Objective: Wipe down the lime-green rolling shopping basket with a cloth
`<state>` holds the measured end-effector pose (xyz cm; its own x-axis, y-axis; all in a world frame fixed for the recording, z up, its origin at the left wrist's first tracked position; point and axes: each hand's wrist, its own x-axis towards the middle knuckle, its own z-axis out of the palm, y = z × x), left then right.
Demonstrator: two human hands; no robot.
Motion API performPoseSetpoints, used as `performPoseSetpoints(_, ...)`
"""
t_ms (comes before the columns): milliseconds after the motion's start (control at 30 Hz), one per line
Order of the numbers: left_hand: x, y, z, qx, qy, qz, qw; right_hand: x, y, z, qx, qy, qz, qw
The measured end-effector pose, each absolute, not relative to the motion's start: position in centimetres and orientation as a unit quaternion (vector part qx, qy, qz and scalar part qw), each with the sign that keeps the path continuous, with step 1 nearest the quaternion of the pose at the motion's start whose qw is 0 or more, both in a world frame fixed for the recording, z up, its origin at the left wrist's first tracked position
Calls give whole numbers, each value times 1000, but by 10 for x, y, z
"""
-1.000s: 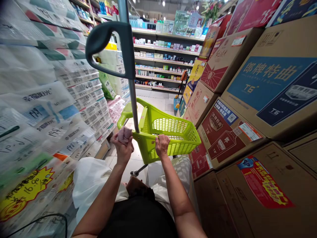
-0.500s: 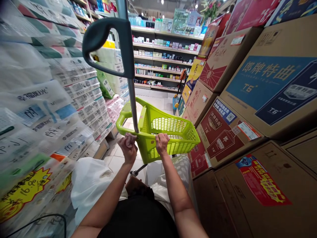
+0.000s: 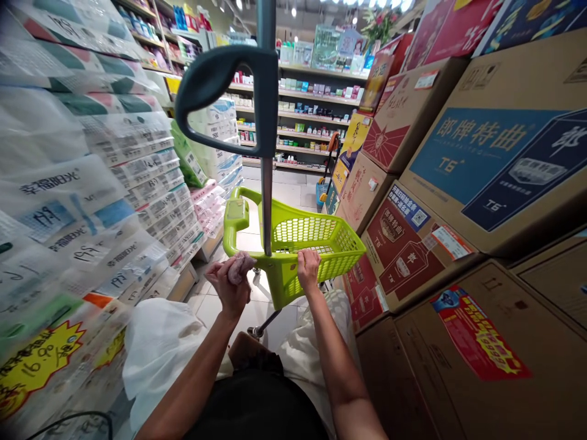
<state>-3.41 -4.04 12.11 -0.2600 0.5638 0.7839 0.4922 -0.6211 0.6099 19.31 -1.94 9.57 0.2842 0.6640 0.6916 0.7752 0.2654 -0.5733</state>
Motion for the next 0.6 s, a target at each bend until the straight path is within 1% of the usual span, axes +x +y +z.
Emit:
performPoseSetpoints(100,-39,-44,146,657,414,629,-42,171,-30,111,-571,-643,-58,507)
performPoseSetpoints(167,-43,-47,161,680,419,599,-58,152,-31,122,-554,-671,-36,491)
performPoseSetpoints(300,-47,-58,185,708,455,537,-58,125,-20,138,-556,-616,14,558)
performPoseSetpoints(367,-51,-55,198,734,457,500,-46,120,-16,140,-554,-593,22,584)
performPoseSetpoints(467,-64,-27,222,769,452,451,9,120,-17,140,-549,-585,19,597)
performPoseSetpoints(600,-80,25,253,747,544,373,77,121,-25,140,-539,-586,22,605)
